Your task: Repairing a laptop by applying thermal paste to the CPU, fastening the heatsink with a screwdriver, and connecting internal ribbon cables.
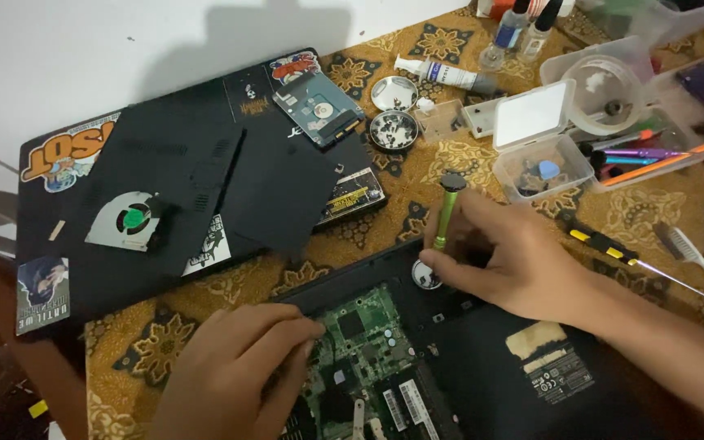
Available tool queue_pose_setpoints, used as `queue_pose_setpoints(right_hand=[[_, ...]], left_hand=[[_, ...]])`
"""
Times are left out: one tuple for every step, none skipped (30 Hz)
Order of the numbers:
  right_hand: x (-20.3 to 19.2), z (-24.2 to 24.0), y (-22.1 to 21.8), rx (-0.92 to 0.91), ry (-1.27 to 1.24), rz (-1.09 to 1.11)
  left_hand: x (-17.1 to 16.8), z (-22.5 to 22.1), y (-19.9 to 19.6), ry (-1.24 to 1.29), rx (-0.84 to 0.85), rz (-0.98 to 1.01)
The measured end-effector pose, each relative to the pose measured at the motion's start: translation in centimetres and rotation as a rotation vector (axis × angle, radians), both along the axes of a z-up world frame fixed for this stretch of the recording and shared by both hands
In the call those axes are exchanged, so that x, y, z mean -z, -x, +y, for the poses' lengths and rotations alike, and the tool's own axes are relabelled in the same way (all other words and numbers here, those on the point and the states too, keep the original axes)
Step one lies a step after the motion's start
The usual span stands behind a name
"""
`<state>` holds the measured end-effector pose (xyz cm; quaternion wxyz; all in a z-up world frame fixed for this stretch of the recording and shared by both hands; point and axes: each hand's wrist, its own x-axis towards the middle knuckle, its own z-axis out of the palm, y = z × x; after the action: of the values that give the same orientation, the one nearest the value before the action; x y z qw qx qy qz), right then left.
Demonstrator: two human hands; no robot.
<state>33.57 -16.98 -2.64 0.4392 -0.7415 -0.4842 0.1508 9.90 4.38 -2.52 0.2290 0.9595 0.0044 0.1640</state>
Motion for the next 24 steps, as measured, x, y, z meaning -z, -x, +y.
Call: queue_pose_setpoints(right_hand=[[0.3,-0.1,0.0,0.003,-0.003,-0.030],[0.2,-0.1,0.0,0.003,-0.004,-0.028],[0.1,-0.1,0.0,0.012,0.009,-0.045],[0.0,-0.1,0.1,0.021,0.021,-0.062],[-0.1,-0.1,0.2,0.019,0.022,-0.061],[-0.4,-0.1,0.3,0.028,0.014,-0.058],[-0.6,0.0,0.3,0.036,0.004,-0.056],[-0.5,0.0,0.3,0.034,0.003,-0.057],[-0.4,0.0,0.4,0.045,-0.011,-0.028],[-0.2,0.0,0.4,0.055,-0.025,0.001],[-0.6,0.0,0.6,0.054,-0.026,0.002],[-1.0,0.1,0.9,-0.008,-0.123,-0.031],[-1.5,0.1,1.1,-0.070,-0.221,-0.066],[-1.5,-0.1,1.5,-0.072,-0.222,-0.066],[-1.5,-0.2,1.9,-0.070,-0.235,-0.010],[-1.4,-0.4,2.3,-0.067,-0.248,0.046],[-1.7,-0.5,2.9,-0.071,-0.247,0.048],[-2.0,-0.7,3.4,-0.090,-0.280,0.042],[-2.3,-0.8,4.0,-0.109,-0.314,0.035],[-1.5,-1.2,4.3,-0.114,-0.313,0.036],[-0.6,-1.6,4.7,-0.116,-0.320,0.163],[0.2,-2.1,5.1,-0.117,-0.326,0.290],[0.3,-2.3,5.3,-0.122,-0.327,0.291],[0.4,-2.6,5.4,-0.158,-0.326,0.303]], left_hand=[[0.1,0.0,0.1,0.000,-0.009,0.005],[0.1,0.1,0.1,0.000,-0.010,0.007],[0.0,0.1,0.1,0.004,0.004,0.012],[0.0,0.2,0.1,0.009,0.018,0.017],[-0.1,0.0,0.1,0.010,0.016,0.017],[-0.3,-0.1,0.0,0.016,0.012,0.006],[-0.4,-0.2,-0.1,0.019,0.008,-0.008],[-0.6,-0.3,-0.1,0.018,0.006,-0.009],[-0.8,-0.4,-0.2,0.018,0.012,-0.014],[-1.0,-0.5,-0.2,0.019,0.018,-0.019],[-0.8,-0.8,-0.3,0.018,0.017,-0.018],[-0.7,-1.0,-0.4,0.013,0.023,-0.018],[-0.6,-1.2,-0.5,0.007,0.030,-0.020],[-0.4,-1.7,-0.6,0.006,0.029,-0.021],[-0.3,-2.2,-0.7,-0.027,0.032,-0.037],[-0.1,-2.7,-0.8,-0.060,0.036,-0.053],[-0.2,-3.3,-0.9,-0.059,0.032,-0.052],[-0.4,-3.8,-1.0,-0.064,0.033,-0.100],[-0.6,-4.3,-1.1,-0.068,0.033,-0.149],[-0.8,-4.7,-1.2,-0.068,0.028,-0.149],[-1.0,-5.1,-1.2,-0.104,0.028,-0.192],[-1.2,-5.5,-1.2,-0.141,0.029,-0.236],[-1.1,-5.5,-1.1,-0.143,0.024,-0.236],[-1.0,-5.6,-1.1,-0.137,0.031,-0.245]])
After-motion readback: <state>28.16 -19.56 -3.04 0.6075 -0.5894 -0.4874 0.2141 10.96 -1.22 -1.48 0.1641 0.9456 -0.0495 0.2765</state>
